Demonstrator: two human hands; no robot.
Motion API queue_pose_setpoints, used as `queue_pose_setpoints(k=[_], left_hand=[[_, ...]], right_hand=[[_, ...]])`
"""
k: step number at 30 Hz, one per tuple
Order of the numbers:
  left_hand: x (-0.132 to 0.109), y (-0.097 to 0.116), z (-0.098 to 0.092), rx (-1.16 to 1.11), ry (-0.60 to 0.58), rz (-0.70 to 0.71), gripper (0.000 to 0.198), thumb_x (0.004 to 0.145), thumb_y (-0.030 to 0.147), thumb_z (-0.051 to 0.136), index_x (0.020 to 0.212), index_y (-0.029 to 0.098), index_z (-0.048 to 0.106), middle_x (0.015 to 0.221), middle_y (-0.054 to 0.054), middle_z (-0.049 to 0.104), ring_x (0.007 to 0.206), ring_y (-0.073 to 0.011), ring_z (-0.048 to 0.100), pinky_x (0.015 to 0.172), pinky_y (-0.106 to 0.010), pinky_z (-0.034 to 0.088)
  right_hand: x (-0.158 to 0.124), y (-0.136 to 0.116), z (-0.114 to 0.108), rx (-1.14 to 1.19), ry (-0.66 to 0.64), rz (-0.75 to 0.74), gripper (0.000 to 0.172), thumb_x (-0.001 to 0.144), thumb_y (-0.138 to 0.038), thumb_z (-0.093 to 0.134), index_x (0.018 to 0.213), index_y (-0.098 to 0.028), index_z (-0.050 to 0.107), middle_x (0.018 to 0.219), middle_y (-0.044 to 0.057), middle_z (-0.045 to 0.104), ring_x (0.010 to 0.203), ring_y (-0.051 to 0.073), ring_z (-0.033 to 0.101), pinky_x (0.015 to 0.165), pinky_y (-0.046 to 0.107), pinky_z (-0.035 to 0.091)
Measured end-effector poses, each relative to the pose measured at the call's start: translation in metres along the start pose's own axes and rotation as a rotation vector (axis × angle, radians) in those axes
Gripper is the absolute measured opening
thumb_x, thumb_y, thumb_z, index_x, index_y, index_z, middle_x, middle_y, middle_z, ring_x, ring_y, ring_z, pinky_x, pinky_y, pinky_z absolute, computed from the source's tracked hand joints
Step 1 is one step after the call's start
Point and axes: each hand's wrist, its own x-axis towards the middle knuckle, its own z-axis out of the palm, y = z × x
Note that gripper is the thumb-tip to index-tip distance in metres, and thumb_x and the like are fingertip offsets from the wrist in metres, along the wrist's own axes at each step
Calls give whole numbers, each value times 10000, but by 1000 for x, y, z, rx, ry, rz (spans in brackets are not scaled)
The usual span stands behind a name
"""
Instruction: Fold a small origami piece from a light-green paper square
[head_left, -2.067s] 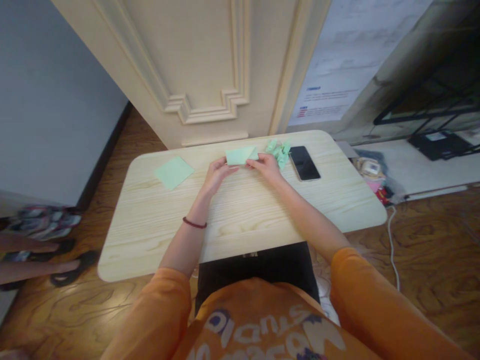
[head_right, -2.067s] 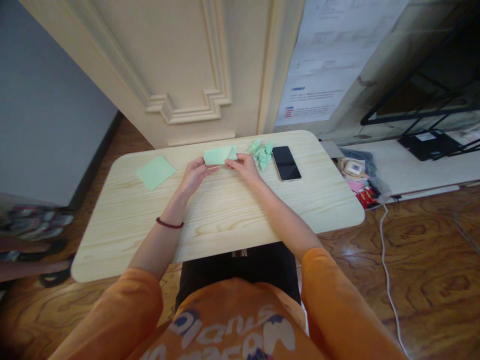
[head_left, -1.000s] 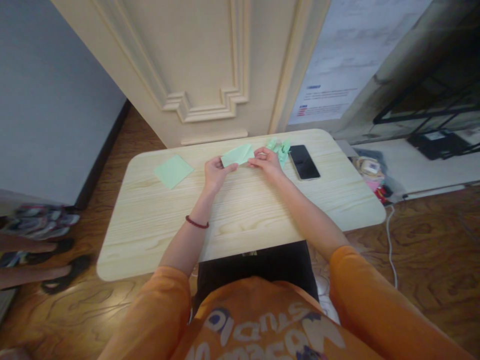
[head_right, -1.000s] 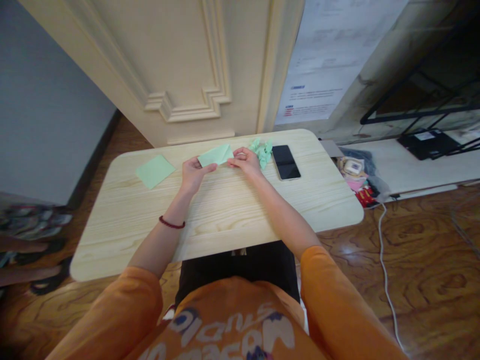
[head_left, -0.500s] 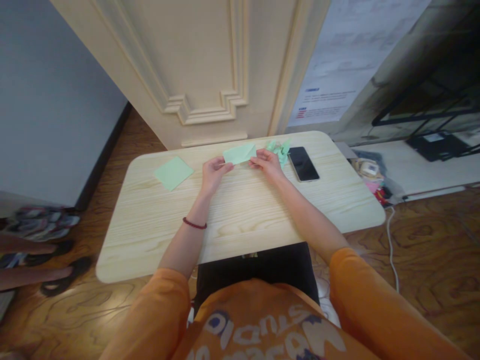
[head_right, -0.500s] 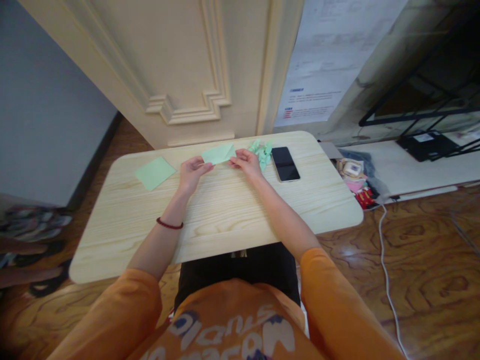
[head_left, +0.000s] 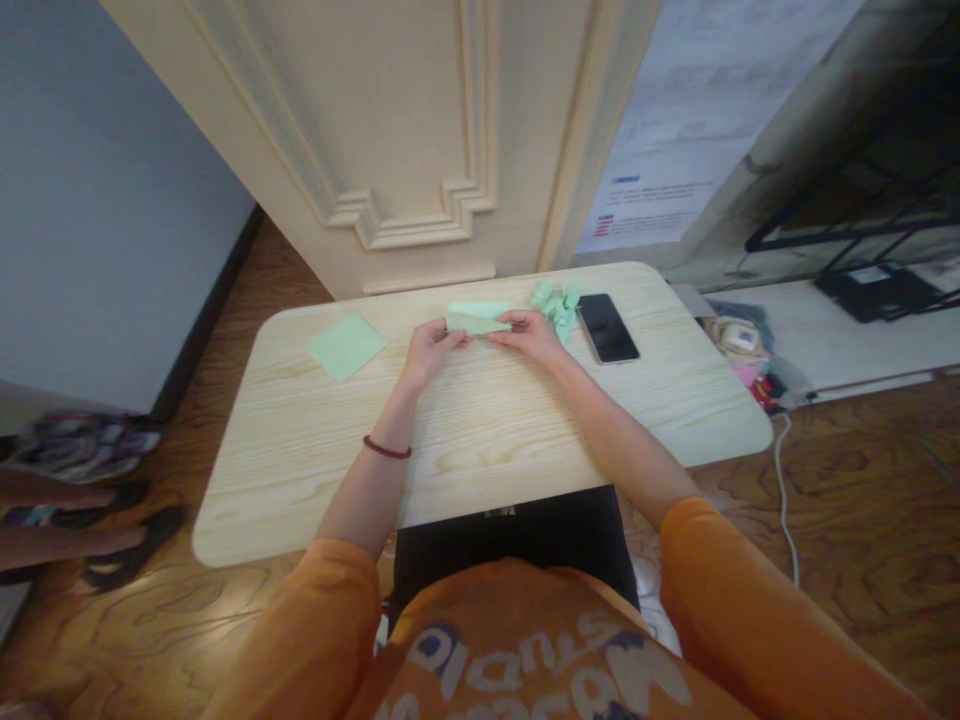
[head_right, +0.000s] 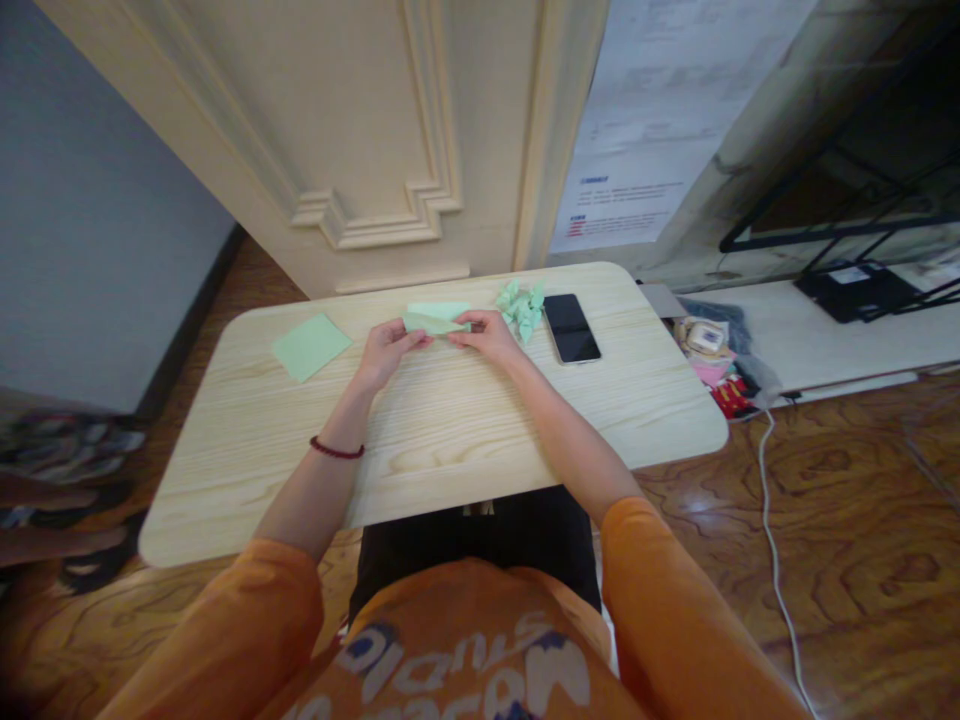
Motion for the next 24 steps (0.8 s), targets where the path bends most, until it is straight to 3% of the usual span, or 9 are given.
queue_pose_setpoints(k=[5, 9, 16, 24], left_hand=[[2, -1, -2, 22, -24, 26, 410, 573, 434, 846, 828, 140, 718, 804, -65, 712, 696, -177, 643, 720, -304, 541], [0, 1, -2, 29, -54, 29, 388, 578, 425, 840, 830, 157, 715, 808, -53, 713, 708, -175, 642, 721, -307, 547], [1, -2, -2, 44, -43, 16, 339, 597, 387, 823, 805, 144, 711, 758, -61, 700, 692, -164, 637, 720, -292, 539], [3, -5, -2, 35, -27, 10, 478, 556, 501, 828, 835, 132, 707, 784, -44, 707, 684, -144, 631, 694, -261, 536]], right_hand=[[-1, 1, 1, -82, -25, -25, 349, 515, -382, 844, 748, -177, 682, 627, 1, 646, 584, 168, 590, 561, 284, 464], [-1, -1, 2, -75, -33, -38, 324, 550, -383, 819, 762, -183, 677, 646, 5, 668, 604, 173, 607, 597, 288, 476], [1, 4, 3, -154, 9, -55, 365, 552, -421, 803, 803, -177, 697, 616, -16, 626, 577, 158, 564, 563, 271, 438], [0, 2, 1, -147, -3, -99, 345, 554, -429, 811, 752, -181, 675, 678, -9, 618, 636, 145, 533, 589, 262, 422]])
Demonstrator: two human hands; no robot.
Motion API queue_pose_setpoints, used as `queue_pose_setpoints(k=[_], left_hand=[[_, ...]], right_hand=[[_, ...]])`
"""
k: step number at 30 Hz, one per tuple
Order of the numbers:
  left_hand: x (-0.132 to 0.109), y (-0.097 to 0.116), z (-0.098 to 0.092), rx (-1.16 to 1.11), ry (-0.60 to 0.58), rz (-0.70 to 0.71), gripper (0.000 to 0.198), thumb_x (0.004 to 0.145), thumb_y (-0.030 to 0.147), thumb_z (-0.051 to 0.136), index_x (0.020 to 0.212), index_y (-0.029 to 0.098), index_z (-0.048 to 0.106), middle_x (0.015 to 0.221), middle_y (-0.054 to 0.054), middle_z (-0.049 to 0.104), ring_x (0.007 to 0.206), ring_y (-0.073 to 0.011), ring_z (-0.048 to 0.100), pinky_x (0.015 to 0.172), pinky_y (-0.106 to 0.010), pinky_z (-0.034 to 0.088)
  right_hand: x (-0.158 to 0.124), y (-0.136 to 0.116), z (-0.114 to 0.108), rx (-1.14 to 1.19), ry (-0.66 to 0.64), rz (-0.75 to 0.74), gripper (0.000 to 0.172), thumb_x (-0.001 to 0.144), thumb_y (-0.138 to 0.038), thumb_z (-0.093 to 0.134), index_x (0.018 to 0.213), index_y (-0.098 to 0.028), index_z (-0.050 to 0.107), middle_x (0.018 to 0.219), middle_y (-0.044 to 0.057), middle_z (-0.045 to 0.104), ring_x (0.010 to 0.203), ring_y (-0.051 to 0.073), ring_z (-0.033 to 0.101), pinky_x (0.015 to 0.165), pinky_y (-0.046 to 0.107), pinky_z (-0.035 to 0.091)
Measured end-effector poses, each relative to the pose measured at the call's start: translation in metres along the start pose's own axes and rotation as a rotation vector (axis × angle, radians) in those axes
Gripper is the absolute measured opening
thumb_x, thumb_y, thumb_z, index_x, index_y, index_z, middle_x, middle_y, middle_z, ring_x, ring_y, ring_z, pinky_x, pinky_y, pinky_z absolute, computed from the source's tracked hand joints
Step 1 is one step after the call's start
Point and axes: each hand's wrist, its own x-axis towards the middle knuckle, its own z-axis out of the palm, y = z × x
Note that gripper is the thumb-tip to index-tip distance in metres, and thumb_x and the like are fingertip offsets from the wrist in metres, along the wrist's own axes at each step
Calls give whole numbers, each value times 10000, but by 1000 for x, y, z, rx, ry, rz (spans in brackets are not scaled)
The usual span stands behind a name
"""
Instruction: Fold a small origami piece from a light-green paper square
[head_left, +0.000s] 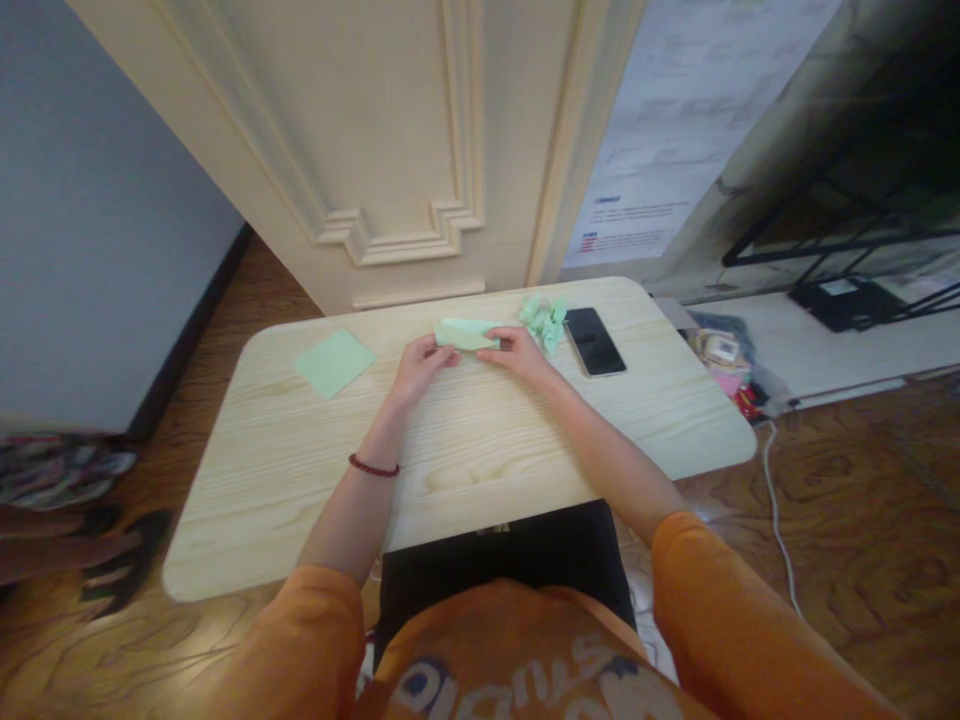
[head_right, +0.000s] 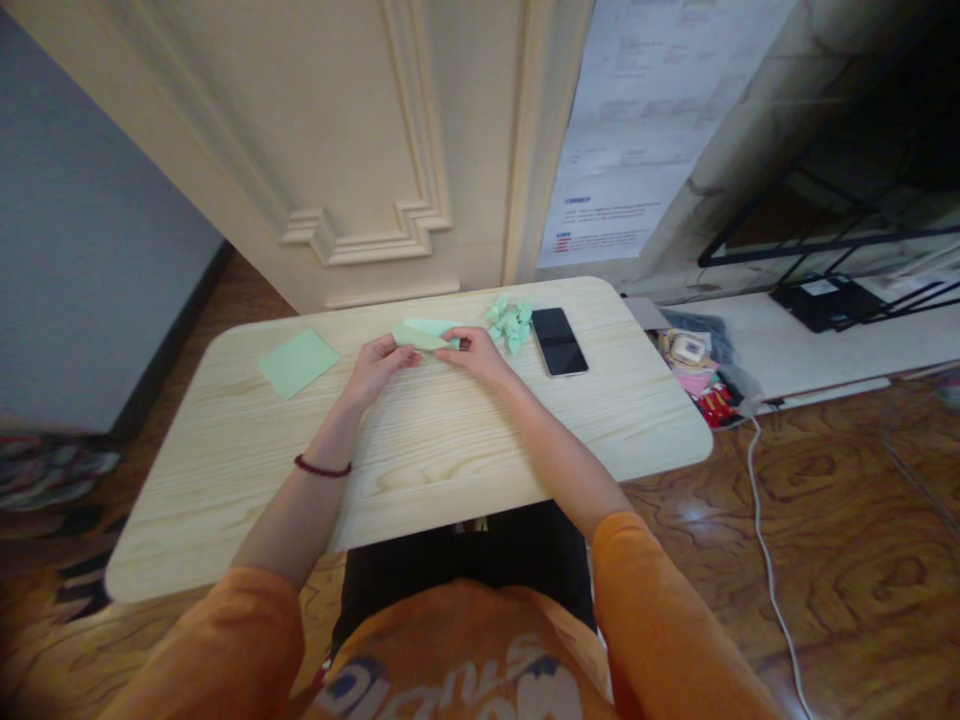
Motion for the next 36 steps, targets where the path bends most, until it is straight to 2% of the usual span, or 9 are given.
queue_pose_setpoints(k=[6, 12, 15, 20, 23, 26, 30, 33, 36], left_hand=[[-1, 3, -1, 42, -11, 19, 499, 573, 523, 810, 860, 130, 696, 802, -49, 701, 706, -160, 634, 703, -293, 548], [-3, 8, -2, 57, -41, 53, 433, 579, 479, 820, 834, 147, 710, 789, -42, 705, 715, -160, 626, 718, -300, 540], [-3, 7, -2, 133, -72, 73, 383, 587, 423, 823, 836, 150, 725, 758, -37, 697, 690, -162, 617, 726, -308, 518], [-3, 5, -1, 228, -33, 206, 267, 627, 371, 793, 784, 164, 735, 856, -55, 697, 839, -202, 621, 831, -333, 479], [-2, 6, -1, 240, -31, 242, 185, 631, 315, 759, 751, 176, 736, 850, -48, 679, 858, -200, 609, 851, -333, 464], [-3, 7, -2, 262, -29, 243, 120, 594, 236, 712, 702, 188, 732, 846, -35, 666, 864, -200, 602, 855, -330, 455], [-4, 9, -3, 232, -31, 210, 83, 581, 203, 637, 637, 184, 697, 787, -29, 661, 826, -191, 592, 820, -319, 453], [-5, 7, -3, 155, -71, 150, 44, 563, 208, 624, 580, 175, 649, 727, -24, 641, 749, -174, 577, 715, -286, 454], [-4, 4, -2, 71, -89, 82, 77, 545, 215, 640, 527, 169, 582, 705, -17, 623, 709, -163, 565, 643, -258, 440]], right_hand=[[0, 2, 0, 3, -10, 20, 334, 571, -414, 805, 772, -179, 680, 648, -7, 611, 596, 146, 535, 579, 274, 425], [2, 0, 1, 20, 84, -75, 275, 572, -362, 794, 738, -168, 692, 814, 35, 665, 695, 150, 585, 649, 273, 477], [1, -4, 1, 34, 58, -83, 269, 582, -352, 791, 749, -161, 705, 821, 38, 672, 712, 157, 603, 651, 275, 493], [-1, -4, 2, 15, 20, -63, 253, 612, -342, 777, 777, -158, 722, 806, 33, 686, 721, 167, 615, 646, 274, 493], [-2, -4, 2, -2, -7, -81, 226, 611, -317, 774, 772, -165, 728, 841, 42, 699, 780, 187, 632, 695, 289, 507], [-3, -4, 1, -16, -61, -116, 220, 639, -241, 722, 848, -178, 741, 942, 53, 700, 866, 200, 642, 751, 305, 518], [-3, -4, -2, -62, -103, -192, 338, 683, -120, 568, 967, -182, 741, 1015, 68, 683, 970, 206, 637, 762, 301, 514], [-2, -4, -4, -133, -128, -270, 364, 679, -81, 556, 969, -189, 748, 1034, 72, 689, 986, 202, 636, 808, 312, 498], [-2, -4, -4, -176, -132, -293, 290, 693, -97, 605, 914, -198, 763, 1016, 71, 706, 959, 195, 645, 831, 316, 487]])
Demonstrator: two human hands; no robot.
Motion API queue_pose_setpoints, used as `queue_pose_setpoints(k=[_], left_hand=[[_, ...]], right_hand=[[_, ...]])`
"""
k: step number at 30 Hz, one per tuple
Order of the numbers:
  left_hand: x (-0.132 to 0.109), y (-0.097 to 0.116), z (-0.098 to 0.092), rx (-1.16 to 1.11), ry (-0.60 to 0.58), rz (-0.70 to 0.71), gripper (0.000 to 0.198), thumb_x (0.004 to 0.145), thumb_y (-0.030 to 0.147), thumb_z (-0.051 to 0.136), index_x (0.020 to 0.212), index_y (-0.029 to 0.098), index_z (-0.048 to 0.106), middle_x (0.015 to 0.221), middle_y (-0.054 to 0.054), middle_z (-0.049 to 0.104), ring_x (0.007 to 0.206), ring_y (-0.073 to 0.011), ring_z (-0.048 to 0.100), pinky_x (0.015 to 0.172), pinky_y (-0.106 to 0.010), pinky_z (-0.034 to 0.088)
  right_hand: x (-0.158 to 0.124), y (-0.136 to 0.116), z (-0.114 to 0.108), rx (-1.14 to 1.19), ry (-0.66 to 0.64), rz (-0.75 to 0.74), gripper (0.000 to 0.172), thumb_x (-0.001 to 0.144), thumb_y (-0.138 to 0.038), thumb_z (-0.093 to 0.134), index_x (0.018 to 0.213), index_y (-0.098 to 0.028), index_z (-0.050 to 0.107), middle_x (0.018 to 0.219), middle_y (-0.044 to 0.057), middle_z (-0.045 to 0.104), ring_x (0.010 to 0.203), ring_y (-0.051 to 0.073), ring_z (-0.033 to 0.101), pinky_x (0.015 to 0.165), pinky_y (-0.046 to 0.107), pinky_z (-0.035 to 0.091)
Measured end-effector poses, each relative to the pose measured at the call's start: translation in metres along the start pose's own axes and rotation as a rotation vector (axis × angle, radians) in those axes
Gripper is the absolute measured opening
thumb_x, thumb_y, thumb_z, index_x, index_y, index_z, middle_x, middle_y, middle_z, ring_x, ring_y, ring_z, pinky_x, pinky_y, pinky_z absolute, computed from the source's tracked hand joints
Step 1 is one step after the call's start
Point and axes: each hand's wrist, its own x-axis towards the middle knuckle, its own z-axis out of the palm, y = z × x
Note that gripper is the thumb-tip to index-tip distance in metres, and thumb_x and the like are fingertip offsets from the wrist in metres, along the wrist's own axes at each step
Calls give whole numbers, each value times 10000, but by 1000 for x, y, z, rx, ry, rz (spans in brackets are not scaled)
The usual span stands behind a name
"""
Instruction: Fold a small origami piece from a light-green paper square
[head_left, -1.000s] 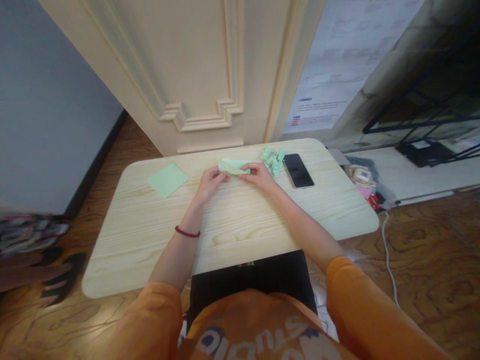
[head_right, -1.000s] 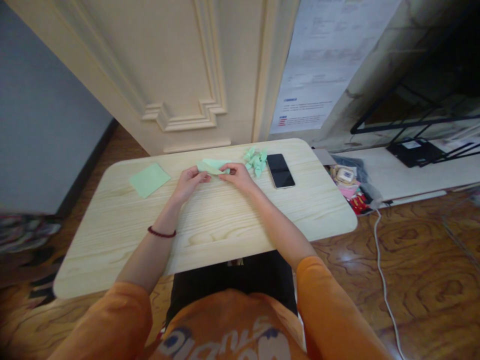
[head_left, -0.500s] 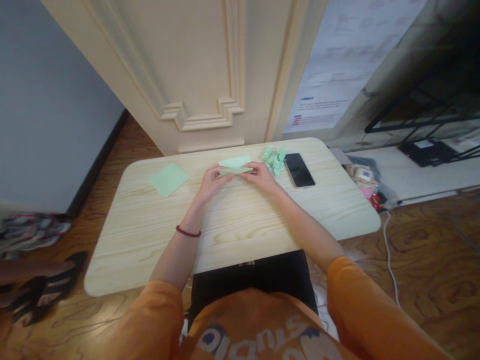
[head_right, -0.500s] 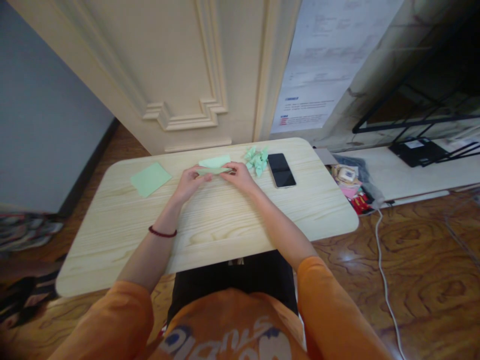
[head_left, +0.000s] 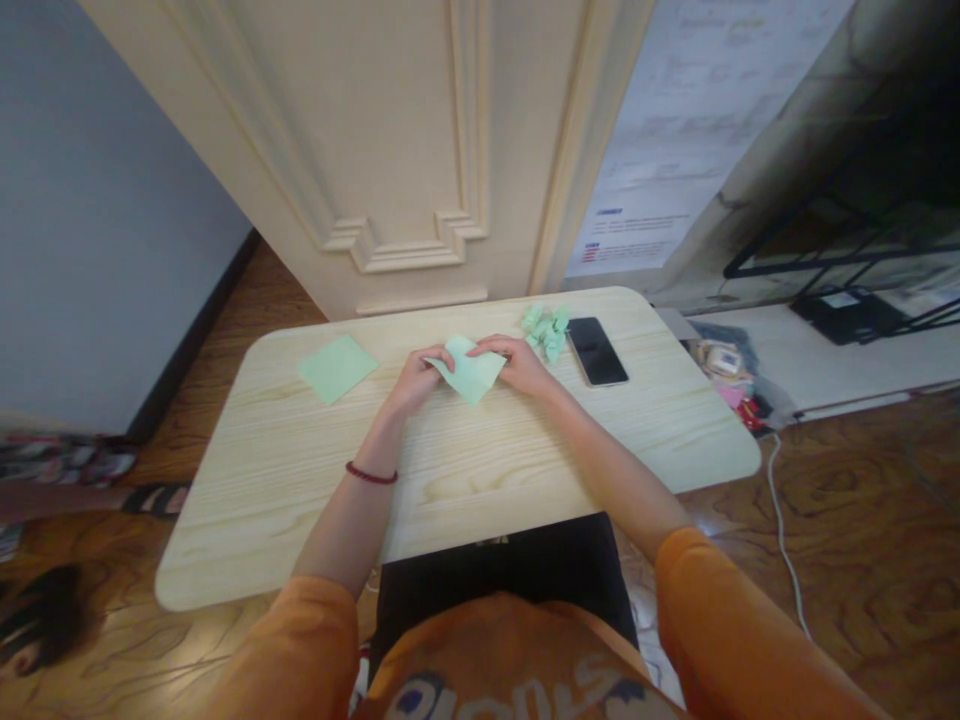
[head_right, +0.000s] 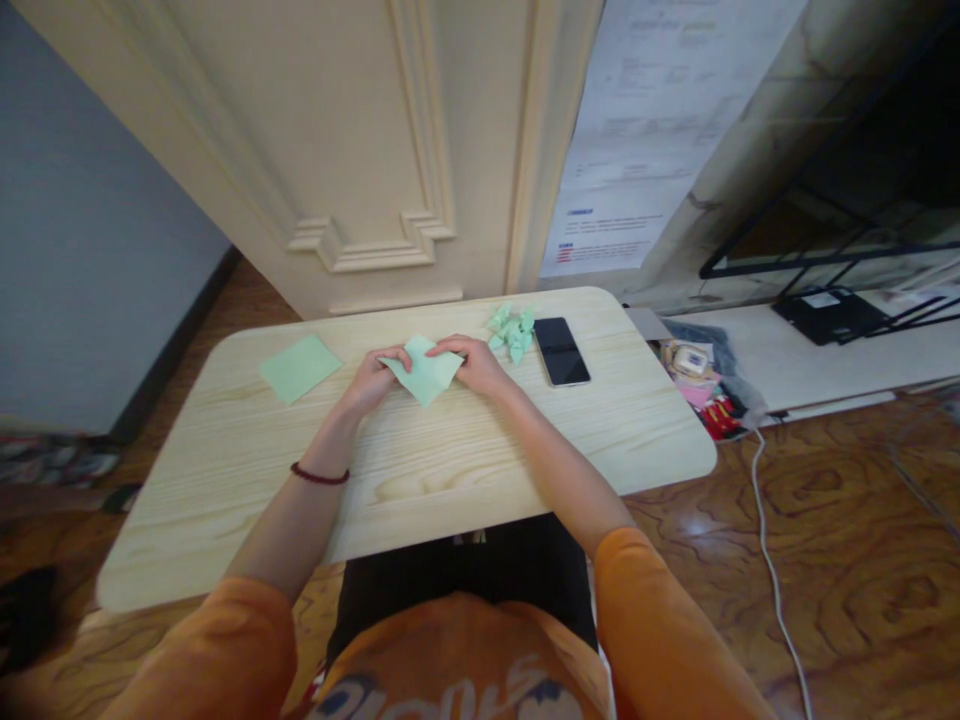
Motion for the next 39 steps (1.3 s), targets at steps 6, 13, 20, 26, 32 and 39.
queue_pose_setpoints(k=[6, 13, 20, 26, 32, 39], left_hand=[[2, 5, 8, -258, 146, -154, 326, 584, 253, 666, 904, 208, 619, 897, -15, 662, 792, -177, 604, 666, -265, 472], [2, 3, 12, -295, 251, -283, 631, 589, 304, 728, 1179, 248, 511, 966, -37, 686, 878, -217, 654, 725, -323, 528], [3, -6, 3, -206, 141, -180, 507, 560, 284, 743, 1032, 148, 618, 962, -106, 722, 892, -273, 677, 716, -354, 549], [2, -2, 1, -226, 116, -163, 508, 568, 279, 757, 1041, 148, 629, 997, -116, 720, 945, -277, 673, 769, -373, 561], [0, 5, 3, -182, 122, -26, 648, 698, 304, 661, 1315, 296, 463, 1170, -63, 661, 1016, -213, 647, 866, -405, 540], [-2, 4, 7, 136, 116, 100, 369, 620, 320, 767, 951, 175, 693, 1102, -97, 667, 1012, -237, 626, 853, -356, 524]], right_hand=[[1, 2, 1, -54, 130, 50, 230, 686, -91, 624, 826, -195, 775, 981, 71, 716, 908, 185, 653, 752, 290, 494], [2, 2, -1, -147, 216, 96, 376, 617, 7, 524, 815, -194, 772, 942, 61, 696, 803, 170, 621, 676, 287, 493], [3, 1, -2, -65, 219, 120, 301, 587, -41, 529, 725, -192, 749, 897, 49, 679, 788, 163, 616, 693, 281, 503], [4, 2, 0, 64, 249, 220, 103, 620, -225, 651, 697, -170, 692, 735, 22, 681, 695, 158, 601, 667, 281, 469], [6, 7, -1, 176, 371, 331, 210, 578, -332, 726, 610, -185, 579, 563, -33, 571, 562, 128, 525, 572, 264, 411], [6, 6, -3, 244, 371, 358, 192, 555, -323, 726, 606, -188, 599, 586, -21, 602, 591, 138, 554, 585, 271, 434]])
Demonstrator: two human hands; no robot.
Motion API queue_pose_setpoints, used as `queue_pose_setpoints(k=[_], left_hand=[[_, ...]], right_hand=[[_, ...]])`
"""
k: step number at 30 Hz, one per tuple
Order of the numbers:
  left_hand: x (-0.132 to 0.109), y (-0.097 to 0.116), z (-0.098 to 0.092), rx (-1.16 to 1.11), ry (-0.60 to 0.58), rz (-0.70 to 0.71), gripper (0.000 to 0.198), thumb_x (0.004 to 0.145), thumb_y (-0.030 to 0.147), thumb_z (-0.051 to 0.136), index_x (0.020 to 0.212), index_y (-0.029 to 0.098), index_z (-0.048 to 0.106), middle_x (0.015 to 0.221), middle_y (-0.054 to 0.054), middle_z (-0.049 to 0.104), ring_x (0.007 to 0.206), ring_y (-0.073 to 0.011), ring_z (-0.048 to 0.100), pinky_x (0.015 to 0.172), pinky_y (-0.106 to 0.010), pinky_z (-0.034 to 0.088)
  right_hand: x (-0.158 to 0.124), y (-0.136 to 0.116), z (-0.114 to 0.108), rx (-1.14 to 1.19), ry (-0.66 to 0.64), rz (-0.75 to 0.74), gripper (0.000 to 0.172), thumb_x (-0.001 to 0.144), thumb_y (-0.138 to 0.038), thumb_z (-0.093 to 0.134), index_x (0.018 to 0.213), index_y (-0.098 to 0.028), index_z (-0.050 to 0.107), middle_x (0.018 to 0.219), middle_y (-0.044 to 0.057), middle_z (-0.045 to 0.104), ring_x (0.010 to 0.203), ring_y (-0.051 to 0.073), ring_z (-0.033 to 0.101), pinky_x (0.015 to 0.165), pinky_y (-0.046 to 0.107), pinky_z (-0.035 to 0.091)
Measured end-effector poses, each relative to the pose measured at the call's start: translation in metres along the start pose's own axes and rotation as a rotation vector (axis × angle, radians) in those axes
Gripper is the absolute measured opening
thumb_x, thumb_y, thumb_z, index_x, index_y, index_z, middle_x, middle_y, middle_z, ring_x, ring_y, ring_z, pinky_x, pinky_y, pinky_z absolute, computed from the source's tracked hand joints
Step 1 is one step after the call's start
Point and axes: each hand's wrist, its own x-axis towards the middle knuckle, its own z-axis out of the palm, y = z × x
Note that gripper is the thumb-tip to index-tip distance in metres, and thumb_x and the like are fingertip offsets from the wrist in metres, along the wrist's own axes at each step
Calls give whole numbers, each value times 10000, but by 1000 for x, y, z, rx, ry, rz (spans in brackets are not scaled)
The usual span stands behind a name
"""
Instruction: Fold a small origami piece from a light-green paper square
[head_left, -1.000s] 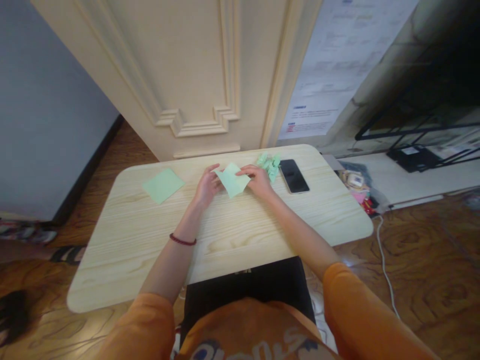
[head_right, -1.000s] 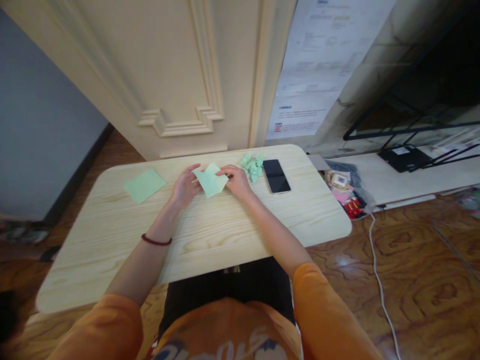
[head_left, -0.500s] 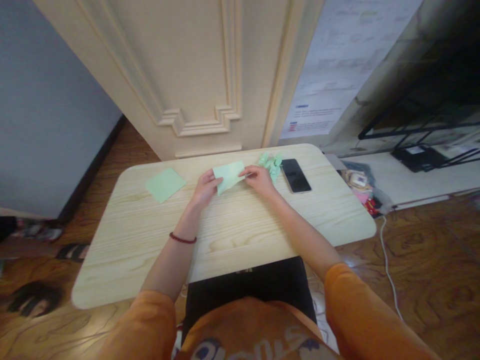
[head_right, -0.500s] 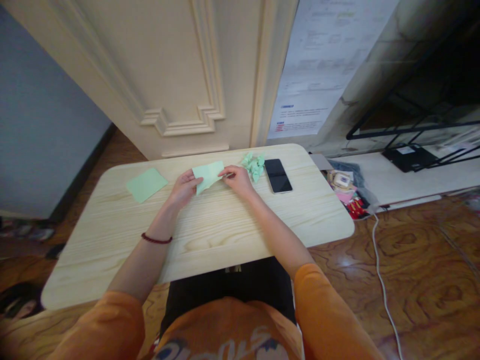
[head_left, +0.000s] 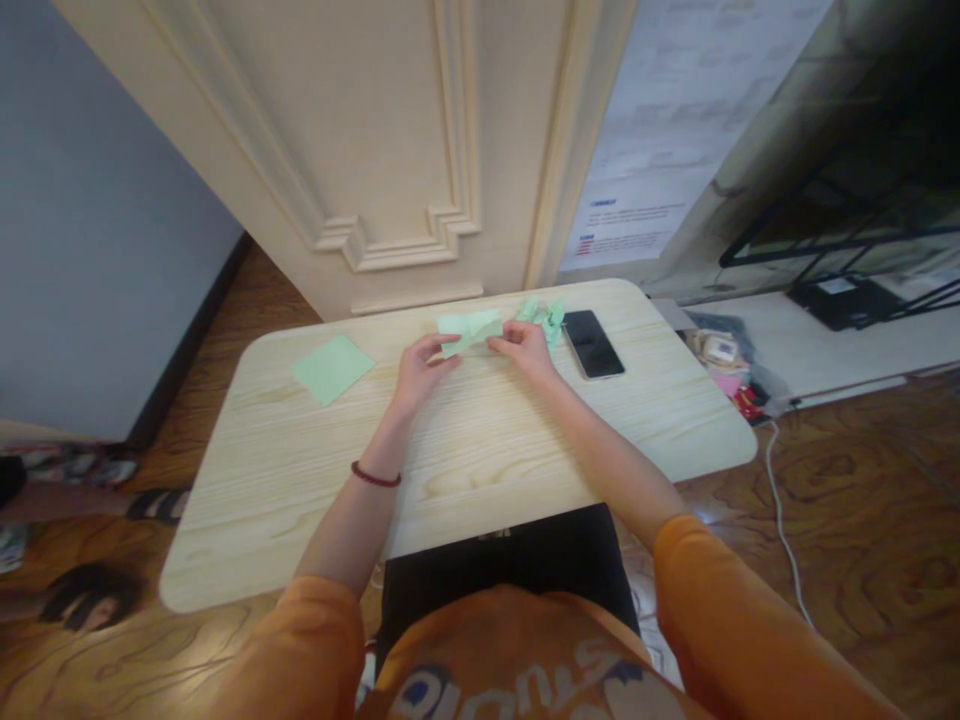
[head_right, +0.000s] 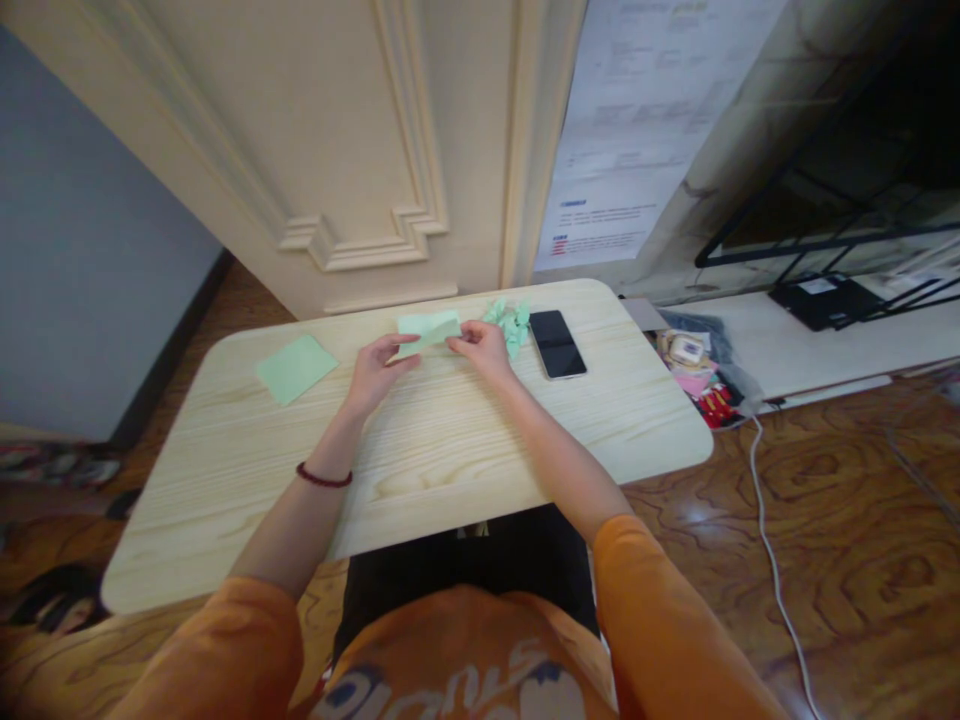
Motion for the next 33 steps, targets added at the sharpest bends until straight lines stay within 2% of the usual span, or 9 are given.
queue_pose_setpoints(k=[5, 10, 14, 17, 21, 24, 29, 33], left_hand=[[2, -1, -2, 151, 95, 70, 267, 644, 404, 757, 767, 169, 720, 907, -81, 679, 929, -228, 622, 753, -305, 516], [2, 0, -1, 137, 73, 70, 280, 644, 418, 753, 756, 164, 708, 804, -46, 630, 791, -177, 598, 639, -258, 505], [1, -1, 0, 70, 49, 31, 294, 641, 432, 752, 747, 164, 694, 824, -42, 639, 733, -152, 583, 597, -238, 501], [2, -1, 0, 3, 30, -19, 361, 615, 465, 776, 787, 159, 693, 855, -46, 654, 743, -157, 581, 610, -255, 524], [3, -1, -3, -82, -15, -96, 428, 568, 501, 813, 788, 153, 696, 782, -34, 665, 692, -148, 573, 639, -285, 544], [3, -2, -5, -116, -38, -133, 446, 546, 517, 829, 768, 152, 699, 744, -30, 669, 668, -144, 576, 651, -293, 547], [3, -1, -4, -142, -85, -145, 482, 560, 553, 824, 798, 152, 701, 799, -45, 688, 736, -169, 619, 692, -315, 552], [4, 0, -3, -171, -57, -127, 485, 564, 540, 826, 833, 156, 702, 878, -52, 706, 805, -179, 634, 743, -325, 559]], right_hand=[[0, -1, 1, -25, -9, -14, 241, 545, -361, 756, 652, -189, 626, 653, -5, 637, 642, 157, 582, 622, 284, 463], [-2, -5, 0, -7, -25, -42, 299, 564, -406, 776, 716, -179, 654, 715, 10, 663, 691, 169, 604, 683, 298, 488], [-2, -8, -1, 1, -85, -65, 266, 579, -388, 774, 703, -175, 673, 698, 7, 672, 698, 166, 600, 704, 298, 495], [-3, -10, -1, -8, -124, -71, 206, 585, -341, 756, 678, -178, 672, 684, -6, 665, 701, 160, 596, 715, 290, 486], [-6, -12, 0, -1, -176, -44, 145, 587, -275, 691, 695, -179, 678, 681, -21, 652, 677, 148, 573, 694, 275, 467], [-7, -13, 1, -37, -212, -63, 88, 598, -265, 659, 608, -179, 642, 658, -14, 630, 691, 153, 558, 677, 269, 449], [-8, -13, 0, -50, -238, -62, 115, 640, -277, 638, 585, -178, 618, 636, -5, 612, 668, 146, 542, 668, 269, 426], [-8, -14, 0, -61, -220, -105, 143, 651, -292, 644, 569, -180, 610, 670, 1, 607, 702, 152, 543, 694, 276, 432]])
